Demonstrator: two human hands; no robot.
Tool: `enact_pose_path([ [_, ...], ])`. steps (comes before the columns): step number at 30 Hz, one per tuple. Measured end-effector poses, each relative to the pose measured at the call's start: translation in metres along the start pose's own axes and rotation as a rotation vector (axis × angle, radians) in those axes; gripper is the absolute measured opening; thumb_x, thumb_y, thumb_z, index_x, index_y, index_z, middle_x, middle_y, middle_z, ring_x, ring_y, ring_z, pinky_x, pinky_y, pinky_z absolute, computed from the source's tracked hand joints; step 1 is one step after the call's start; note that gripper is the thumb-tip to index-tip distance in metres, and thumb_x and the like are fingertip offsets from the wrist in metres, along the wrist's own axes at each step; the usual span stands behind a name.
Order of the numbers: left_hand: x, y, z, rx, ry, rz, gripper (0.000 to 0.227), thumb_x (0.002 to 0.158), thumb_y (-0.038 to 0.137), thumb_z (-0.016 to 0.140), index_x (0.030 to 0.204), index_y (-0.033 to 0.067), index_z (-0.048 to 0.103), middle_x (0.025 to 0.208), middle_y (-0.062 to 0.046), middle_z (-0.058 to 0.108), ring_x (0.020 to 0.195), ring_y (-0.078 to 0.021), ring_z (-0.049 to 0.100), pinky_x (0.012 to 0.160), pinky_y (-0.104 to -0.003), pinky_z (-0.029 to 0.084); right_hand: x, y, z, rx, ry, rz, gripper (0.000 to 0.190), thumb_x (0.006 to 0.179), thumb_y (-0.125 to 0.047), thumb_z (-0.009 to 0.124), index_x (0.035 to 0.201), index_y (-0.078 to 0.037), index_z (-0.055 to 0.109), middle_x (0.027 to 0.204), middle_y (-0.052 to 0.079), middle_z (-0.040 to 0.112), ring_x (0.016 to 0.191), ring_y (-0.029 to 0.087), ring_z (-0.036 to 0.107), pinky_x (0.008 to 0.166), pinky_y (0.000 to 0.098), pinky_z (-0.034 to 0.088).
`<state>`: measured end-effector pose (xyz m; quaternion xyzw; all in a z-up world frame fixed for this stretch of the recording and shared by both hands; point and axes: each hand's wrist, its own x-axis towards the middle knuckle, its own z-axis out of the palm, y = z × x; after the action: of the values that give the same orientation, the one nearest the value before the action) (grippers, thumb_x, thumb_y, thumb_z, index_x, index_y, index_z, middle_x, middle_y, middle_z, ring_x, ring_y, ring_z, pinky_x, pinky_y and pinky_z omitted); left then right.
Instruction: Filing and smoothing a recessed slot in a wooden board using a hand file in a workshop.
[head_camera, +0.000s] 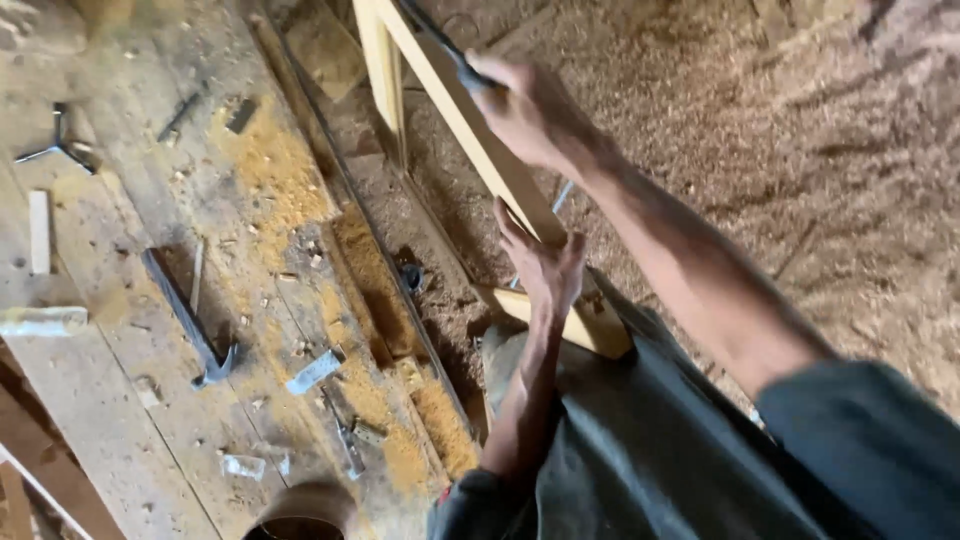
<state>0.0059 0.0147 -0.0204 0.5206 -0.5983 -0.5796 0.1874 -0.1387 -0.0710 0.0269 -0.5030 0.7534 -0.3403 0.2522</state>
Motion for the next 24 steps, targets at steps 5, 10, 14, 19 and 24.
enact_pose_path([
  [5, 0.008, -0.007, 0.004, -0.056, 0.033, 0.023, 0.114, 0.065, 0.012, 0.068, 0.163, 0.0136, 0.008, 0.112, -0.019, 0.049, 0.086, -0.0276, 0.056, 0.070, -0.050, 0.062, -0.006, -0.034, -0.019, -0.007, -0.117, 0.150, 0.043, 0.110, -0.013, 0.043, 0.148, 0.004, 0.048, 0.111, 0.023, 0.071, 0.040, 0.006, 0.041, 0.028, 0.0208, 0.028],
  [10, 0.006, -0.003, 0.001, -0.066, 0.001, -0.004, 0.114, 0.066, 0.014, 0.067, 0.163, 0.0148, 0.007, 0.116, -0.022, 0.048, 0.089, -0.0315, 0.059, 0.072, -0.051, 0.064, 0.038, -0.002, 0.009, -0.030, 0.063, -0.095, 0.034, 0.108, -0.003, 0.049, 0.138, 0.010, 0.055, 0.107, 0.023, 0.073, 0.046, 0.005, 0.053, 0.028, 0.0175, 0.036],
  [14, 0.012, 0.010, -0.004, -0.063, -0.020, -0.043, 0.116, 0.065, 0.016, 0.069, 0.163, 0.0146, 0.007, 0.135, -0.025, 0.044, 0.106, -0.0350, 0.057, 0.089, -0.061, 0.059, -0.003, -0.039, -0.017, 0.011, -0.073, 0.155, 0.047, 0.111, -0.020, 0.041, 0.151, 0.003, 0.044, 0.116, 0.026, 0.071, 0.034, 0.003, 0.043, 0.023, 0.0190, 0.030],
  [19, 0.005, -0.006, -0.007, -0.086, 0.035, 0.078, 0.111, 0.064, 0.015, 0.066, 0.160, 0.0123, 0.010, 0.139, -0.026, 0.047, 0.097, -0.0313, 0.062, 0.083, -0.054, 0.065, 0.033, -0.031, -0.006, 0.016, -0.061, 0.138, 0.043, 0.109, -0.015, 0.048, 0.147, 0.005, 0.049, 0.095, 0.016, 0.074, 0.041, 0.003, 0.047, 0.029, 0.0186, 0.033],
  [24, 0.007, 0.011, -0.018, -0.100, 0.026, 0.074, 0.114, 0.068, 0.011, 0.070, 0.166, 0.0160, 0.012, 0.119, -0.033, 0.050, 0.102, -0.0428, 0.060, 0.084, -0.055, 0.053, -0.001, -0.035, 0.002, 0.076, -0.025, 0.113, 0.038, 0.111, -0.012, 0.050, 0.146, -0.001, 0.054, 0.108, 0.033, 0.071, 0.038, 0.012, 0.055, 0.045, 0.0296, 0.058],
])
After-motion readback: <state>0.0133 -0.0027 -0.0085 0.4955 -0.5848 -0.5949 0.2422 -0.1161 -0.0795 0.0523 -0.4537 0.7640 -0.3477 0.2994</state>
